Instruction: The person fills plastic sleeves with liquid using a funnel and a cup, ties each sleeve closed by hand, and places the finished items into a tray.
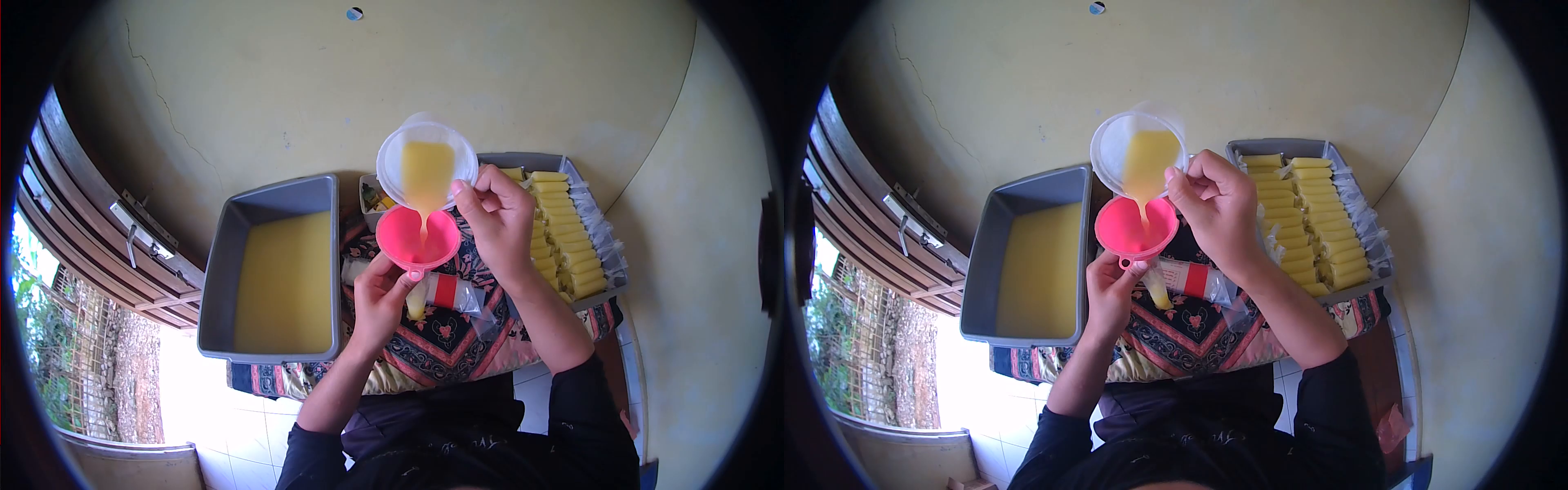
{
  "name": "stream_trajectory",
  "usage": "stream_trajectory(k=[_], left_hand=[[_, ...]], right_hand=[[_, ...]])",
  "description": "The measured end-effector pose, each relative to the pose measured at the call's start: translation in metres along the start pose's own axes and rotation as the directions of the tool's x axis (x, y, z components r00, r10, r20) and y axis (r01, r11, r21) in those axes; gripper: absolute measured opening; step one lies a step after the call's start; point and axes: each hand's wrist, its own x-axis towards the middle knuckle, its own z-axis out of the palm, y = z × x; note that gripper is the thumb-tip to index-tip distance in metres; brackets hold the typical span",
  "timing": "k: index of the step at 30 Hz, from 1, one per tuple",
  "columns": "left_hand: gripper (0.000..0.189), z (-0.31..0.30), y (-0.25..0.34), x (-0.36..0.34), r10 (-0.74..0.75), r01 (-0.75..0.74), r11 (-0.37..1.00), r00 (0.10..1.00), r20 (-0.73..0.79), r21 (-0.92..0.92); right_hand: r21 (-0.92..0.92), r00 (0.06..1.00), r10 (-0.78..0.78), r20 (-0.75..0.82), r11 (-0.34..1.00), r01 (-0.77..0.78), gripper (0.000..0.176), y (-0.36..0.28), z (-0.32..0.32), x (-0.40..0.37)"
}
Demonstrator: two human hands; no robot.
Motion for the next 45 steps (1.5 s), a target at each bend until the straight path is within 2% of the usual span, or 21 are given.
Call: stream_trajectory(k=[20, 30, 34, 37, 39, 41, 45], left_hand=[[0.026, -0.003, -0.003, 0.001, 0.007, -0.007, 1.0, 1.0, -0.004, 0.006], [0.026, -0.005, -0.007, 0.002, 0.013, -0.012, 1.0, 1.0, -0.006, 0.014], [0.025, -0.006, -0.01, 0.001, 0.01, -0.01, 1.0, 1.0, -0.026, 0.011], [0.025, -0.007, -0.014, 0.001, 0.033, -0.032, 0.999, 0.997, -0.071, 0.014], [0.016, -0.006, -0.016, 0.001, 0.068, -0.074, 0.997, 0.983, -0.172, -0.033], [0.015, -0.011, -0.025, 0.001, 0.091, -0.102, 0.994, 0.973, -0.214, -0.037], [0.011, -0.014, -0.028, 0.0, 0.146, -0.16, 0.987, 0.929, -0.34, -0.013]], right_hand=[[-0.004, 0.999, -0.032, -0.017, 0.999, 0.032, 0.027, 0.004, 0.0, 0.0], [0.037, 1.0, 0.01, -0.017, 0.999, -0.01, 0.025, 0.006, -0.001, -0.003], [0.087, 0.997, 0.023, -0.077, 0.996, -0.017, 0.023, 0.001, 0.003, -0.006], [0.15, 0.989, 0.073, -0.128, 0.987, -0.054, 0.022, 0.014, 0.001, -0.012], [0.17, 0.982, 0.108, -0.153, 0.982, -0.082, 0.022, 0.023, 0.001, -0.016], [0.316, 0.944, 0.217, -0.249, 0.94, -0.132, 0.023, 0.027, 0.005, -0.02], [0.363, 0.89, 0.327, -0.316, 0.909, -0.205, 0.024, 0.065, 0.007, -0.049]])
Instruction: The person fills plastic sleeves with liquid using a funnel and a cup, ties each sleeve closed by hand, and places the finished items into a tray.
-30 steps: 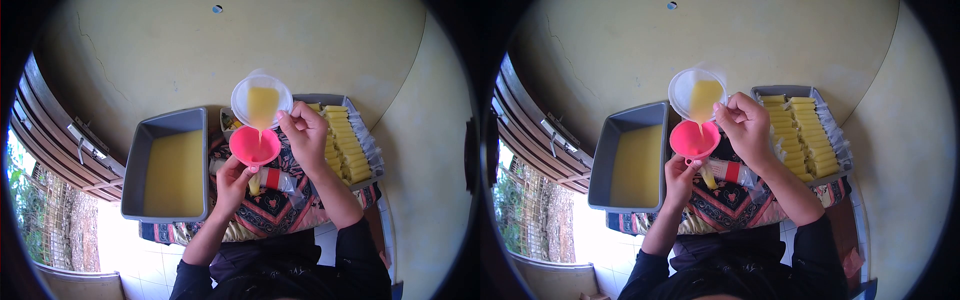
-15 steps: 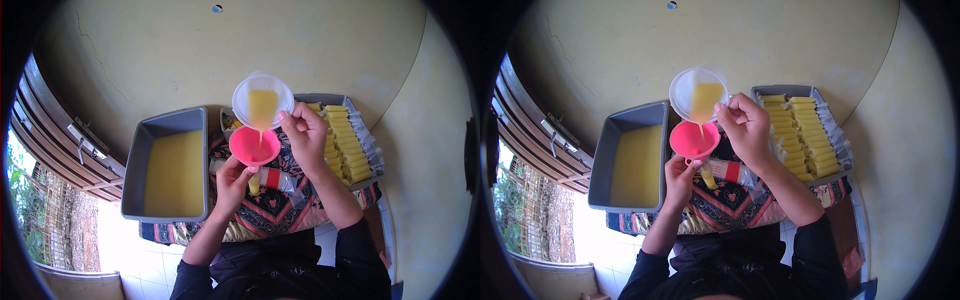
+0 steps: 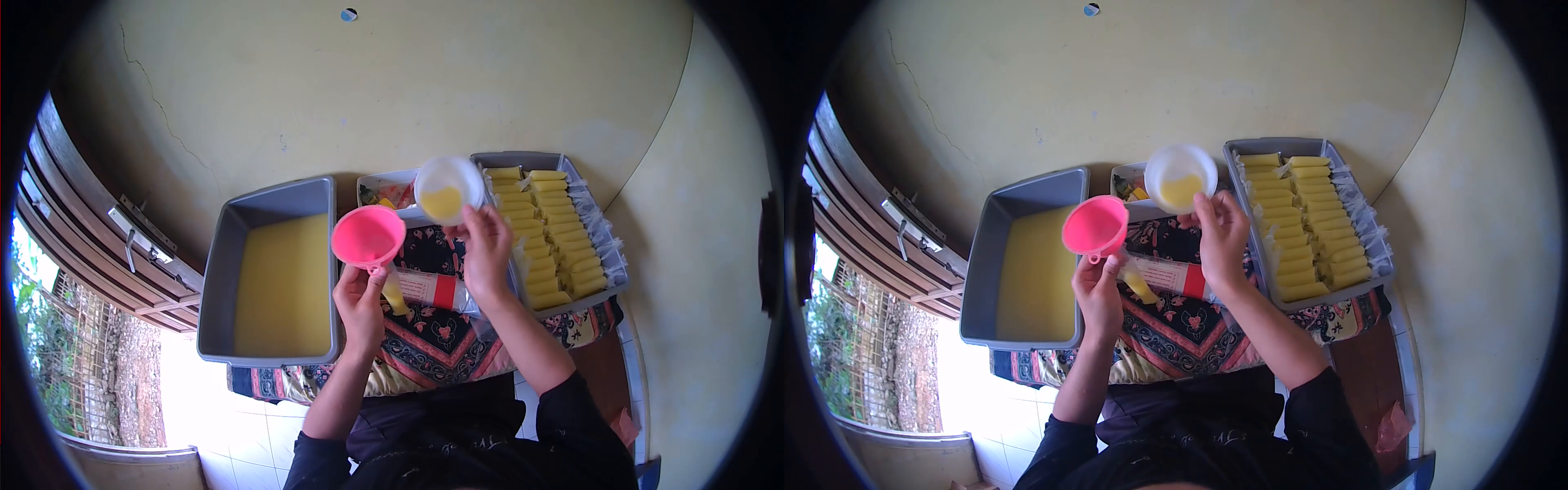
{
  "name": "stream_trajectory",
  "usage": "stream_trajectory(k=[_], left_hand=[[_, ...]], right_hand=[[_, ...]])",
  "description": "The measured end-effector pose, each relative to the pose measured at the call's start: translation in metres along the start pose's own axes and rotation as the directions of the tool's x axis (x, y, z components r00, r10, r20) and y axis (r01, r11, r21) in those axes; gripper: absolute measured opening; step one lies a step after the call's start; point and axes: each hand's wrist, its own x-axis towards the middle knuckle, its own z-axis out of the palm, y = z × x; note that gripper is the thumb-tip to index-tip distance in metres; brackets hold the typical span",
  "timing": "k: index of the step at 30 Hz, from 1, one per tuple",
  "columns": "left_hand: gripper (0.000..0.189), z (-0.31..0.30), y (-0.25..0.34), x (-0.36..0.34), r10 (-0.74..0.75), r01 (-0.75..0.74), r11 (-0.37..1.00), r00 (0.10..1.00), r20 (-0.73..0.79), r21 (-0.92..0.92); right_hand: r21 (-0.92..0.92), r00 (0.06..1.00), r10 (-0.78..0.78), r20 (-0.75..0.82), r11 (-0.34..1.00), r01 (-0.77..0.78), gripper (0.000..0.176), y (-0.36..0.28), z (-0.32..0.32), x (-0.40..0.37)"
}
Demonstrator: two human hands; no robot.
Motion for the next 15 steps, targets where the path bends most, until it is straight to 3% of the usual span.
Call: stream_trajectory(k=[2, 4, 6, 14, 15], left_hand=[[0.009, -0.004, -0.002, 0.002, 0.008, -0.008, 1.0, 1.0, -0.004, 0.02], [0.01, -0.004, 0.0, 0.003, -0.006, 0.006, 1.0, 1.0, -0.018, 0.014], [0.01, -0.007, -0.004, 0.004, 0.009, -0.009, 1.0, 1.0, -0.008, 0.01], [0.01, -0.004, -0.006, 0.005, 0.018, -0.018, 1.0, 1.0, 0.01, -0.019], [0.011, -0.003, -0.006, 0.004, 0.011, -0.011, 1.0, 1.0, 0.007, -0.021]], right_hand=[[-0.022, 0.984, 0.175, -0.043, 0.984, -0.176, 0.025, 0.034, -0.017, -0.01], [-0.039, 0.978, 0.206, -0.041, 0.977, -0.208, 0.024, 0.059, -0.03, -0.017], [-0.117, 0.897, 0.428, -0.112, 0.89, -0.44, 0.024, 0.079, -0.038, -0.022], [-0.051, 0.843, 0.537, -0.023, 0.842, -0.538, 0.027, 0.106, -0.049, -0.017], [-0.164, 0.815, 0.58, -0.018, 0.802, -0.575, 0.028, 0.103, -0.054, -0.013]])
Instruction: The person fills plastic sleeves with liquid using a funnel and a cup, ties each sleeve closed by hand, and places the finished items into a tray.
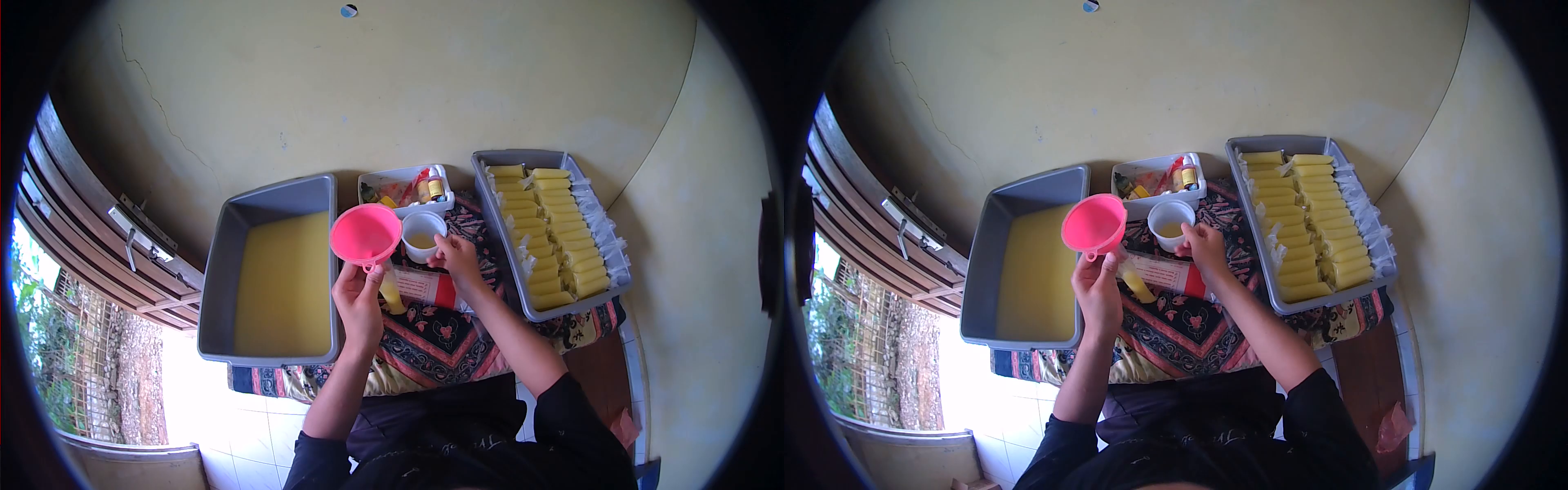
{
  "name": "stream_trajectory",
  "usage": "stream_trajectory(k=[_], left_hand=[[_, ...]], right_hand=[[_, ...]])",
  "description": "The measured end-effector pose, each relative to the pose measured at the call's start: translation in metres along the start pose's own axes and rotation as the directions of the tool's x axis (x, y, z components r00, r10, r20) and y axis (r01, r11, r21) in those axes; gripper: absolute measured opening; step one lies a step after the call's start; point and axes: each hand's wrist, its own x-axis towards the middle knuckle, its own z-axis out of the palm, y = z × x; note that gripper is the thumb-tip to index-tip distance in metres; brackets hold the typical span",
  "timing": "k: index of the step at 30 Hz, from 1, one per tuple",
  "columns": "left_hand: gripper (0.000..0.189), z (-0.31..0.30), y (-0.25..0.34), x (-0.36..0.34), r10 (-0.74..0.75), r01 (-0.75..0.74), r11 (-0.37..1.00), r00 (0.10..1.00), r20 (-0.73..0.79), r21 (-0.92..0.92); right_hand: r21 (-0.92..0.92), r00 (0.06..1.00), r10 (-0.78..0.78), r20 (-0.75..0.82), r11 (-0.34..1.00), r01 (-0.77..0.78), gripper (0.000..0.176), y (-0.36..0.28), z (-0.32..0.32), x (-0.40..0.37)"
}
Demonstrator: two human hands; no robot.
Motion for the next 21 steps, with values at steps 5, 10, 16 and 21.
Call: stream_trajectory(k=[5, 10, 16, 21], left_hand=[[0.012, 0.0, -0.004, 0.001, -0.021, 0.021, 1.0, 1.0, 0.018, -0.003], [0.02, -0.002, -0.013, 0.001, -0.08, 0.081, 0.997, 0.988, 0.136, -0.004], [0.017, 0.007, -0.011, 0.002, -0.099, 0.099, 0.995, 0.982, 0.159, 0.008], [0.013, 0.005, -0.013, 0.002, -0.113, 0.113, 0.994, 0.991, 0.07, -0.002]], right_hand=[[-0.649, 0.937, -0.341, -0.075, 0.73, 0.213, 0.027, -0.017, -0.002, -0.01], [-0.108, 0.641, -0.746, 0.183, 0.632, 0.767, 0.037, -0.077, 0.038, -0.059], [-0.31, 0.411, -0.774, 0.482, 0.289, 0.906, 0.031, -0.108, 0.032, -0.061], [-0.056, 0.599, -0.78, 0.18, 0.6, 0.798, 0.018, -0.097, 0.035, -0.059]])
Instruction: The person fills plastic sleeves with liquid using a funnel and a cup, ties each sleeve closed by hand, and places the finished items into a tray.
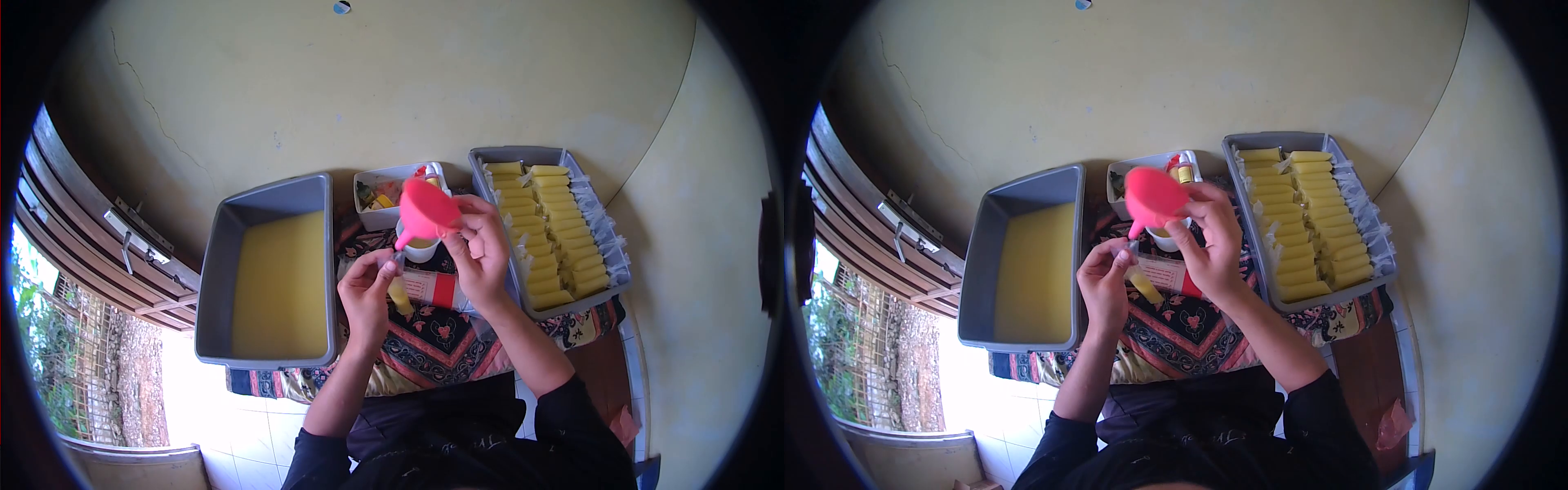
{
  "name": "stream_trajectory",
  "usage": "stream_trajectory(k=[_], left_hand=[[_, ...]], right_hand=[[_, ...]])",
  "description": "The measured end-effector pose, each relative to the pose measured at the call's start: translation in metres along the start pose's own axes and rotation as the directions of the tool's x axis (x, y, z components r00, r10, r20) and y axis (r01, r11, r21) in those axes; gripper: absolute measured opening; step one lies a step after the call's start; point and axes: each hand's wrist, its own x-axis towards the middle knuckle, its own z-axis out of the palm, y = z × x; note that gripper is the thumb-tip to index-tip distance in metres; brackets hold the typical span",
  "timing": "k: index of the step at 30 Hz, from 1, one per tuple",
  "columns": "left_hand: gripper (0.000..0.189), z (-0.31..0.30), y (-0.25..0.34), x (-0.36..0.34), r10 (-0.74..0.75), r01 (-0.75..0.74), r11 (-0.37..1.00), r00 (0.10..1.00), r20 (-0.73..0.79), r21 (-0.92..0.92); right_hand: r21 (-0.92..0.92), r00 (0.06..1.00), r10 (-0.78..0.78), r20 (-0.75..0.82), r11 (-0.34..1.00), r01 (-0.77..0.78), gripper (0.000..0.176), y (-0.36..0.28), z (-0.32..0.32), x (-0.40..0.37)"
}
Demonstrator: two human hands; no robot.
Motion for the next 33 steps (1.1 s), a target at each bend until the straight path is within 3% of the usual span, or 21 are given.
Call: stream_trajectory(k=[2, 5, 6, 8, 12, 16, 18, 21, 26, 28, 30, 32, 33], left_hand=[[0.011, -0.002, -0.002, 0.001, 0.003, -0.003, 1.0, 1.0, -0.023, 0.0], [0.008, -0.003, -0.001, 0.001, -0.004, 0.004, 0.999, 1.0, -0.013, -0.044], [0.008, -0.001, 0.002, 0.001, -0.008, 0.007, 0.999, 1.0, -0.014, -0.044], [0.008, 0.001, 0.004, 0.0, -0.01, 0.009, 0.999, 1.0, -0.016, -0.043], [0.007, -0.001, 0.003, 0.003, 0.056, -0.056, 0.998, 0.998, -0.01, -0.005], [0.009, -0.002, 0.007, 0.003, 0.106, -0.106, 0.993, 0.994, 0.013, 0.046], [0.01, -0.002, 0.007, 0.005, 0.105, -0.106, 0.994, 0.994, 0.023, 0.038], [0.01, 0.002, 0.011, 0.004, 0.092, -0.093, 0.995, 0.995, 0.049, 0.034], [0.014, 0.007, 0.012, 0.004, 0.147, -0.148, 0.989, 0.979, 0.143, -0.005], [0.024, 0.01, 0.012, 0.003, 0.084, -0.075, 0.988, 0.995, 0.062, -0.134], [0.032, 0.0, -0.001, 0.005, 0.084, -0.067, 0.99, 0.987, 0.136, -0.127], [0.032, 0.0, -0.005, 0.004, -0.071, 0.108, 0.979, 0.975, 0.209, -0.172], [0.031, 0.001, -0.003, 0.003, -0.077, 0.115, 0.984, 0.966, 0.248, -0.139]], right_hand=[[0.005, 0.999, -0.014, -0.051, 1.0, 0.014, 0.015, 0.015, -0.002, -0.005], [-0.35, 0.996, 0.037, -0.083, 0.934, -0.064, 0.017, 0.052, -0.01, -0.02], [-0.35, 0.996, 0.037, -0.083, 0.935, -0.064, 0.017, 0.06, -0.013, -0.023], [-0.657, 0.997, -0.043, 0.063, 0.75, 0.074, 0.02, 0.073, -0.019, -0.028], [-0.616, 0.987, 0.099, 0.13, 0.787, 0.002, 0.019, 0.078, -0.017, -0.032], [-0.672, 0.983, 0.077, 0.169, 0.739, 0.058, 0.022, 0.05, -0.012, -0.027], [-0.395, 0.954, 0.068, 0.293, 0.917, 0.056, 0.027, 0.034, -0.012, -0.023], [-0.3, 0.907, 0.157, 0.39, 0.953, -0.036, 0.024, 0.006, 0.0, -0.021], [-0.389, 0.908, 0.169, 0.384, 0.921, -0.007, 0.013, -0.002, 0.004, -0.013], [-0.404, 0.915, 0.154, 0.372, 0.915, 0.01, 0.01, -0.009, 0.005, -0.005], [-0.303, 0.938, 0.158, 0.31, 0.951, -0.06, 0.012, -0.015, 0.004, -0.001], [-0.301, 0.941, 0.149, 0.305, 0.952, -0.053, 0.013, -0.018, 0.001, 0.005], [-0.275, 0.944, 0.165, 0.286, 0.958, -0.083, 0.013, -0.017, -0.001, 0.007]])
